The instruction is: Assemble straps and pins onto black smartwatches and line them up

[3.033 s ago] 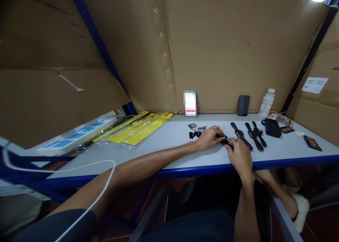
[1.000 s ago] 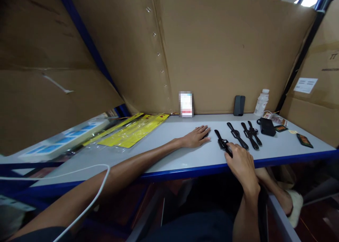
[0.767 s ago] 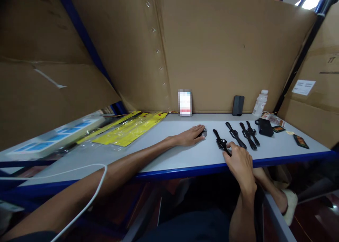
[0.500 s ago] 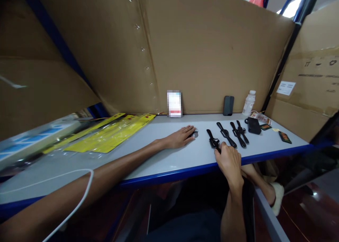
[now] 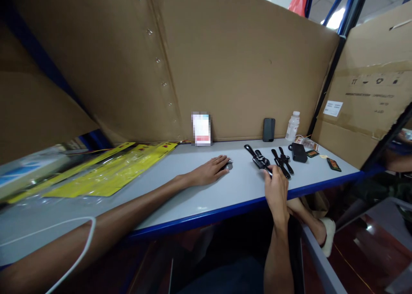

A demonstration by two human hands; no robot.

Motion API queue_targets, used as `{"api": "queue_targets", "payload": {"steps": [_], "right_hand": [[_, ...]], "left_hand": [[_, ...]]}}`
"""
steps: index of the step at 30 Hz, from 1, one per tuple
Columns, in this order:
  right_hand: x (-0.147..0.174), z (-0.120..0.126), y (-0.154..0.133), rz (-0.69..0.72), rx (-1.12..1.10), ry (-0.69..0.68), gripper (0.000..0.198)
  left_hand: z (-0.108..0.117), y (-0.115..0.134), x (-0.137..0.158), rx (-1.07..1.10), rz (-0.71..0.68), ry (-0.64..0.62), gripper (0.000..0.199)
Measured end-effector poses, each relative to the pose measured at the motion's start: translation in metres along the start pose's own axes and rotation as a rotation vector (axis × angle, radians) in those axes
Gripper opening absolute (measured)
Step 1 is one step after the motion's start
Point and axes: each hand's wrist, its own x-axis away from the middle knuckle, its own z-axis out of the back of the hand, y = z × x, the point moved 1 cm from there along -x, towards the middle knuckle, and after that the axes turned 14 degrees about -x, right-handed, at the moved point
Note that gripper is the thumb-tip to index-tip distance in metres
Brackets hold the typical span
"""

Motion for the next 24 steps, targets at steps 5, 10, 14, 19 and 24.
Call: {"api": "queue_targets", "payload": {"steps": [5, 10, 14, 19, 24], "right_hand": [[-0.022, 0.036, 0.035, -0.140, 0.137, 0.157, 0.040], [-0.063, 0.058, 0.065, -0.224, 0.365, 0.112, 0.039], [-0.084, 0.056, 0.074, -0.245, 0.473, 0.045, 0.040], [-0.087, 0.048, 0.073, -0.252, 0.524, -0.019, 0.036], [-0.083, 0.045, 0.075, -0.235, 0.542, -0.066, 0.034]], "left_hand": [[0.002, 0.002, 0.000, -0.006, -0.002, 0.002, 0.067], [0.007, 0.006, 0.000, -0.009, -0.003, -0.034, 0.069], [0.007, 0.007, 0.000, 0.002, 0.004, -0.034, 0.071], [0.005, 0.006, -0.001, 0.041, 0.000, 0.011, 0.067], [0.001, 0.005, -0.002, 0.047, 0.010, 0.035, 0.067]]}}
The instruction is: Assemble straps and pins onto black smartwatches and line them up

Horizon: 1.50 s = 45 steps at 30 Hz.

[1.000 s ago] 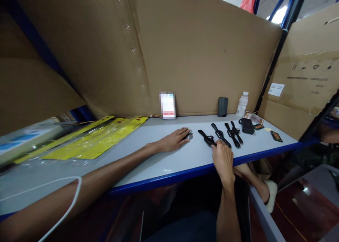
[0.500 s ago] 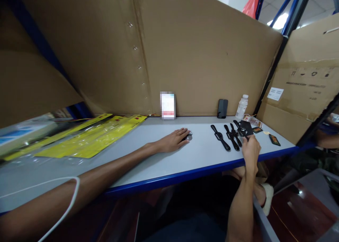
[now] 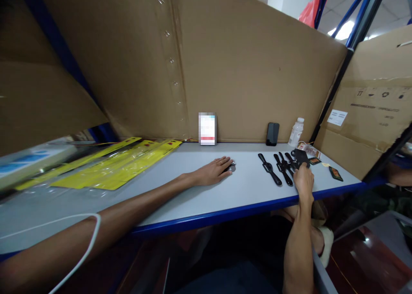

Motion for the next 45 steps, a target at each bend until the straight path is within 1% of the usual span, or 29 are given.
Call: {"api": "queue_targets", "payload": {"steps": [4, 9, 13, 15, 20, 22, 24, 25, 26, 28, 29, 32, 35, 38, 40, 43, 45], "right_hand": [[0.002, -0.003, 0.005, 0.042, -0.013, -0.042, 0.031], [0.004, -0.007, 0.005, 0.120, -0.095, -0.064, 0.027], [0.004, -0.009, 0.005, 0.038, -0.085, -0.021, 0.033], [0.002, -0.009, 0.006, 0.013, -0.065, -0.023, 0.034], [-0.005, -0.010, 0.002, 0.050, -0.066, -0.059, 0.032], [-0.002, -0.008, -0.002, 0.052, -0.065, -0.030, 0.036], [0.006, -0.002, -0.008, 0.057, -0.090, 0.059, 0.040], [0.013, 0.000, -0.012, 0.087, -0.135, 0.096, 0.040], [0.021, 0.002, -0.018, 0.121, -0.195, 0.103, 0.039], [0.039, 0.003, -0.032, 0.176, -0.275, 0.045, 0.036], [0.048, 0.002, -0.039, 0.193, -0.275, 0.009, 0.034], [0.070, -0.005, -0.061, 0.238, -0.174, -0.087, 0.033], [0.083, -0.012, -0.075, 0.255, -0.091, -0.088, 0.034], [0.091, -0.015, -0.081, 0.261, -0.092, -0.086, 0.035], [0.095, -0.016, -0.085, 0.291, -0.109, -0.103, 0.034], [0.102, -0.017, -0.097, 0.338, -0.148, -0.131, 0.033], [0.106, -0.018, -0.105, 0.341, -0.169, -0.150, 0.033]], "left_hand": [[-0.003, -0.001, -0.001, -0.007, -0.004, 0.009, 0.066], [-0.003, -0.002, -0.001, 0.006, 0.002, 0.024, 0.066], [-0.001, 0.000, 0.000, 0.004, 0.000, 0.012, 0.066], [0.001, 0.001, 0.000, 0.001, -0.006, 0.009, 0.066], [0.004, 0.002, 0.001, -0.034, -0.018, -0.029, 0.067], [0.005, 0.003, 0.001, -0.042, -0.024, -0.036, 0.067], [0.006, 0.003, 0.001, -0.048, -0.031, -0.035, 0.067], [0.006, 0.003, 0.000, -0.052, -0.034, -0.036, 0.067], [0.007, 0.002, -0.001, -0.058, -0.035, -0.042, 0.066], [0.008, -0.002, -0.003, -0.074, -0.022, -0.066, 0.066], [0.008, -0.005, -0.005, -0.083, -0.008, -0.080, 0.066], [0.010, -0.014, -0.007, -0.119, 0.036, -0.104, 0.064], [0.010, -0.019, -0.008, -0.133, 0.053, -0.096, 0.063], [0.009, -0.016, -0.007, -0.126, 0.030, -0.089, 0.064], [0.010, -0.011, -0.007, -0.114, 0.001, -0.098, 0.064], [0.011, -0.003, -0.007, -0.093, -0.032, -0.121, 0.064], [0.012, 0.002, -0.006, -0.082, -0.048, -0.125, 0.065]]}}
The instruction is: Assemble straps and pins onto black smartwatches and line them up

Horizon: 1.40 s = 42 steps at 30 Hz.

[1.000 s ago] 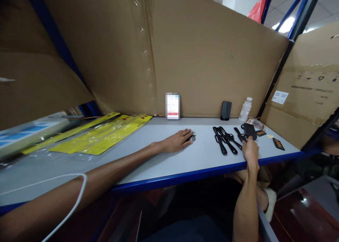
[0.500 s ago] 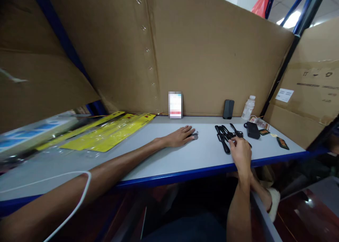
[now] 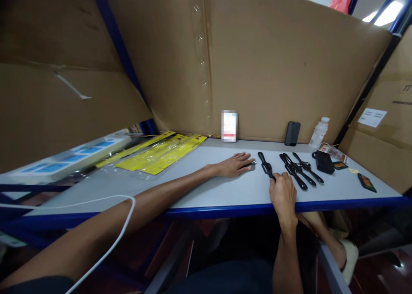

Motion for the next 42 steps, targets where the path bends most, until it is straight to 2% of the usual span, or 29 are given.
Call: {"api": "queue_targets", "payload": {"steps": [5, 9, 14, 17, 20, 25, 30, 33, 36, 38, 42], "right_hand": [[0.001, -0.003, -0.010, -0.026, -0.045, -0.013, 0.031], [0.001, -0.002, -0.005, -0.040, -0.071, -0.019, 0.031], [0.002, 0.002, 0.013, -0.105, -0.105, 0.008, 0.031], [-0.001, 0.004, 0.023, -0.133, -0.130, 0.042, 0.030], [-0.004, 0.004, 0.027, -0.145, -0.121, 0.059, 0.029], [-0.005, 0.002, 0.024, -0.164, -0.112, 0.047, 0.029], [-0.004, 0.001, 0.023, -0.155, -0.109, 0.026, 0.027], [-0.004, 0.001, 0.022, -0.157, -0.118, 0.023, 0.027], [-0.003, 0.002, 0.021, -0.156, -0.120, 0.013, 0.027], [-0.002, 0.002, 0.020, -0.153, -0.118, 0.008, 0.027], [-0.002, 0.001, 0.020, -0.156, -0.122, 0.018, 0.027]], "left_hand": [[0.001, 0.007, 0.000, 0.016, -0.004, -0.024, 0.071], [0.003, 0.000, -0.003, 0.047, -0.015, 0.000, 0.066], [0.011, -0.028, -0.001, 0.060, 0.036, 0.162, 0.055], [0.018, -0.044, 0.003, 0.063, 0.134, 0.279, 0.042], [0.023, -0.049, 0.006, 0.043, 0.199, 0.338, 0.033], [0.027, -0.020, 0.005, 0.022, 0.127, 0.333, 0.030], [0.034, 0.015, -0.005, -0.137, 0.059, 0.251, 0.035], [0.039, 0.022, -0.019, -0.168, 0.077, 0.123, 0.040], [0.042, 0.025, -0.032, -0.122, 0.095, 0.028, 0.030], [0.042, 0.028, -0.036, -0.111, 0.091, 0.035, 0.023], [0.037, 0.028, -0.032, -0.087, 0.033, 0.085, 0.026]]}}
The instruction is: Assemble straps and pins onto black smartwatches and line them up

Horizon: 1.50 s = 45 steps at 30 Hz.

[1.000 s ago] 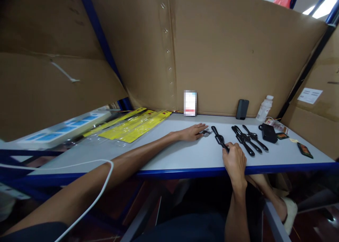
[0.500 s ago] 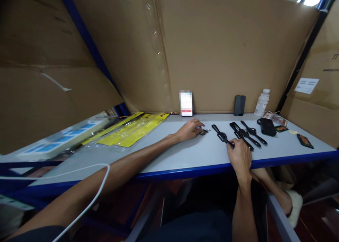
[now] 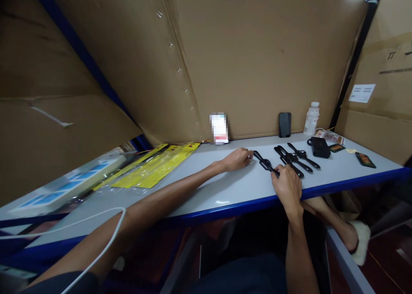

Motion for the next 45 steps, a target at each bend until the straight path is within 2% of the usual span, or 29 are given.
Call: {"api": "queue_targets", "payload": {"steps": [6, 13, 16, 20, 25, 32, 37, 41, 45], "right_hand": [[0.000, 0.000, 0.001, 0.003, 0.004, 0.001, 0.029], [0.001, 0.002, 0.001, -0.002, -0.002, -0.002, 0.027], [0.000, 0.002, 0.001, 0.001, -0.004, -0.005, 0.027], [0.000, 0.002, 0.001, 0.004, -0.006, -0.003, 0.027], [0.001, 0.002, 0.000, 0.008, 0.002, -0.003, 0.027], [0.001, 0.002, 0.000, 0.007, -0.002, 0.000, 0.027], [0.000, 0.002, 0.001, 0.008, 0.003, -0.001, 0.027], [-0.001, 0.001, 0.002, 0.009, 0.009, -0.003, 0.027], [-0.001, 0.001, 0.002, 0.007, 0.002, 0.000, 0.027]], "left_hand": [[-0.002, -0.033, 0.012, 0.216, 0.050, 0.104, 0.051], [0.005, -0.080, 0.019, 0.089, 0.156, 0.023, 0.038], [0.009, -0.088, 0.019, 0.125, 0.107, -0.035, 0.033], [0.014, -0.079, 0.021, 0.254, -0.008, -0.021, 0.037], [0.012, -0.055, 0.020, 0.236, -0.121, -0.085, 0.043], [0.002, -0.048, 0.011, 0.193, -0.058, -0.121, 0.058], [-0.003, -0.051, 0.008, 0.144, -0.025, -0.062, 0.059], [-0.006, -0.049, 0.007, 0.147, -0.044, -0.075, 0.057], [-0.004, -0.047, 0.007, 0.230, 0.020, -0.115, 0.066]]}}
